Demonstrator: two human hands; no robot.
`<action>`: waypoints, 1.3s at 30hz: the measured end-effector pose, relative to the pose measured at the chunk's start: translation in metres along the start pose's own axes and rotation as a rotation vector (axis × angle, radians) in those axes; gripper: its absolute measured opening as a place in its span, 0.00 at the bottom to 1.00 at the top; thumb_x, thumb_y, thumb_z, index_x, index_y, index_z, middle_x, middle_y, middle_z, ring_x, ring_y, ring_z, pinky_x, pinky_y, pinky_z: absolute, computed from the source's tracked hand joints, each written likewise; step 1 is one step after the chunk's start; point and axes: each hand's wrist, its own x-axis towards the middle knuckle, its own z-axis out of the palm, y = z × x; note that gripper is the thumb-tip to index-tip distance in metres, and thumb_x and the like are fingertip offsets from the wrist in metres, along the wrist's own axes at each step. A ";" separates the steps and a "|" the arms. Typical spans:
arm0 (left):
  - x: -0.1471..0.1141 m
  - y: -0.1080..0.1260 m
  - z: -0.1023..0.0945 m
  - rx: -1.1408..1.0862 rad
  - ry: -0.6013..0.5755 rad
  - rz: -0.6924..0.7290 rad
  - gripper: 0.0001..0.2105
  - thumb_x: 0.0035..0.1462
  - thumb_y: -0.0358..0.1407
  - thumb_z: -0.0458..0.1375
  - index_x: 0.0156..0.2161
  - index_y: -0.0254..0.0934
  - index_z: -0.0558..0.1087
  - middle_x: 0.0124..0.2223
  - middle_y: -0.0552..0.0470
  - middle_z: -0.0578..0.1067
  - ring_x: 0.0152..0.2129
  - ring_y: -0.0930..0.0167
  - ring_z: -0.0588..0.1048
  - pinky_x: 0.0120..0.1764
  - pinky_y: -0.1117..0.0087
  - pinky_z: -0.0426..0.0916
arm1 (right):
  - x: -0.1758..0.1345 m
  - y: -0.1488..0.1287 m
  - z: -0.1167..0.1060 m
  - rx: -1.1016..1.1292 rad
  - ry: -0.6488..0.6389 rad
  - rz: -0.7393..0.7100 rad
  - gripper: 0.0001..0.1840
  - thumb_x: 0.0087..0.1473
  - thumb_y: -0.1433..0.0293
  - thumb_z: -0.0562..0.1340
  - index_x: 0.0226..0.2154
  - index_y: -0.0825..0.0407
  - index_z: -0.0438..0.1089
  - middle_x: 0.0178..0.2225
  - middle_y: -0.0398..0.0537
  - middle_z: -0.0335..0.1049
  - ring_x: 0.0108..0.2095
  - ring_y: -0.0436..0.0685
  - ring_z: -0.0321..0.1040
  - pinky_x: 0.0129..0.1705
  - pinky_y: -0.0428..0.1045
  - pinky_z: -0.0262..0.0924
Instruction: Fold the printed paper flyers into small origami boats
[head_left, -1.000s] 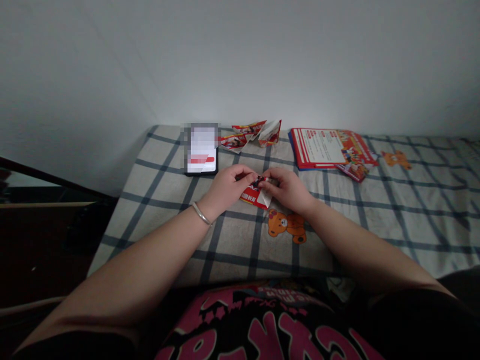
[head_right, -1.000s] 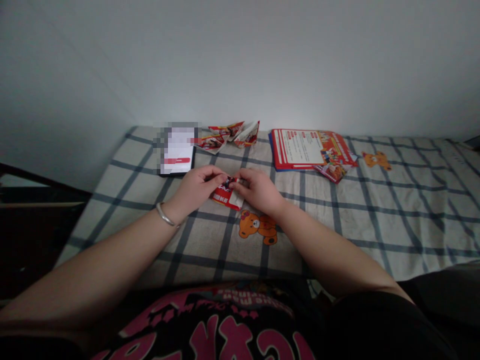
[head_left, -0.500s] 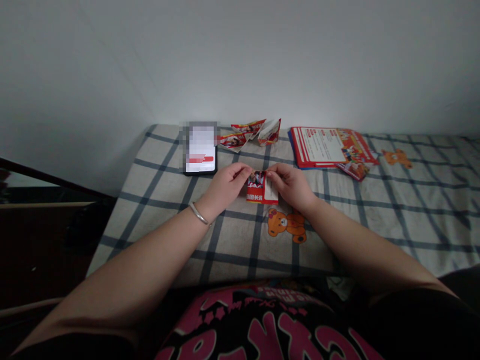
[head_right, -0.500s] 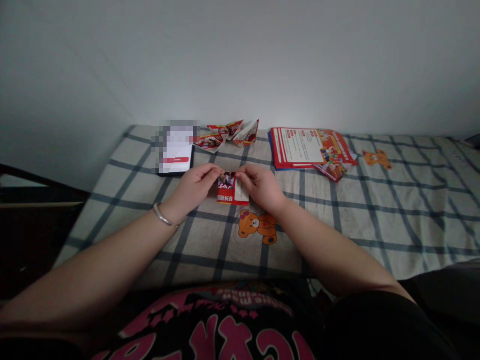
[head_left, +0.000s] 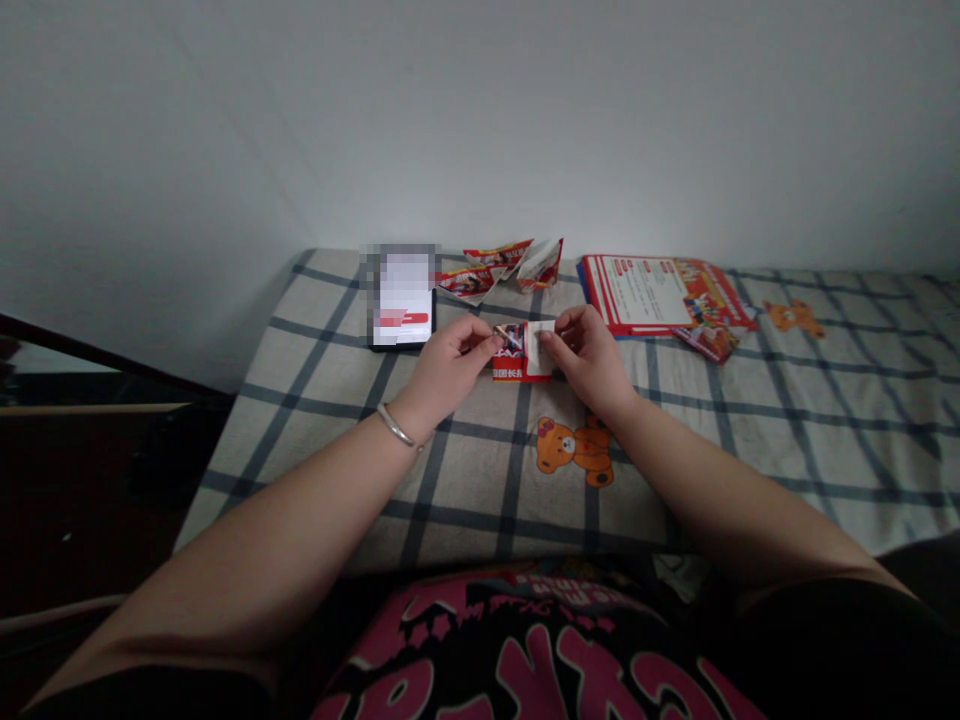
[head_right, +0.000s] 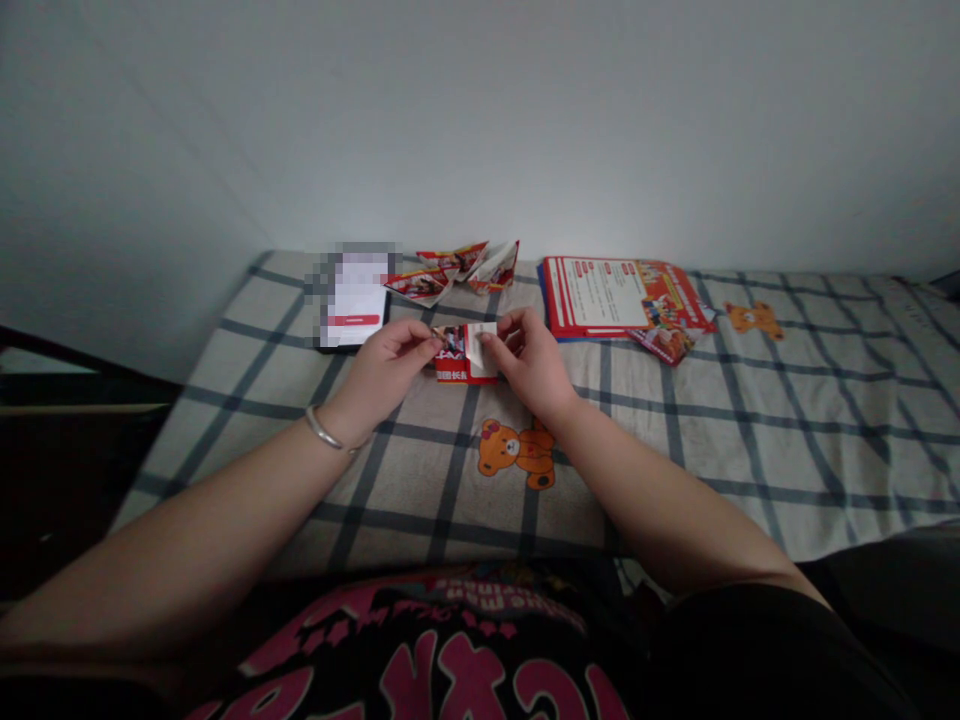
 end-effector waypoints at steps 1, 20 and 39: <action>0.000 -0.001 0.000 -0.006 -0.002 0.007 0.08 0.58 0.40 0.58 0.32 0.38 0.68 0.31 0.55 0.72 0.29 0.72 0.72 0.35 0.70 0.69 | 0.001 0.001 0.000 -0.004 0.005 -0.003 0.12 0.54 0.60 0.63 0.33 0.47 0.60 0.26 0.38 0.61 0.24 0.48 0.56 0.25 0.47 0.53; -0.006 0.007 -0.001 0.194 0.093 0.165 0.09 0.62 0.42 0.58 0.38 0.38 0.72 0.37 0.52 0.76 0.35 0.71 0.74 0.42 0.69 0.70 | 0.000 0.003 -0.001 0.007 -0.048 -0.042 0.14 0.54 0.56 0.63 0.31 0.48 0.64 0.27 0.41 0.62 0.26 0.51 0.59 0.29 0.49 0.55; -0.001 0.001 0.000 -0.020 0.049 0.181 0.05 0.60 0.37 0.59 0.39 0.38 0.73 0.36 0.53 0.77 0.33 0.72 0.75 0.38 0.71 0.71 | 0.003 0.005 0.000 0.327 -0.070 0.089 0.23 0.49 0.47 0.67 0.28 0.46 0.61 0.19 0.35 0.57 0.19 0.48 0.54 0.20 0.46 0.50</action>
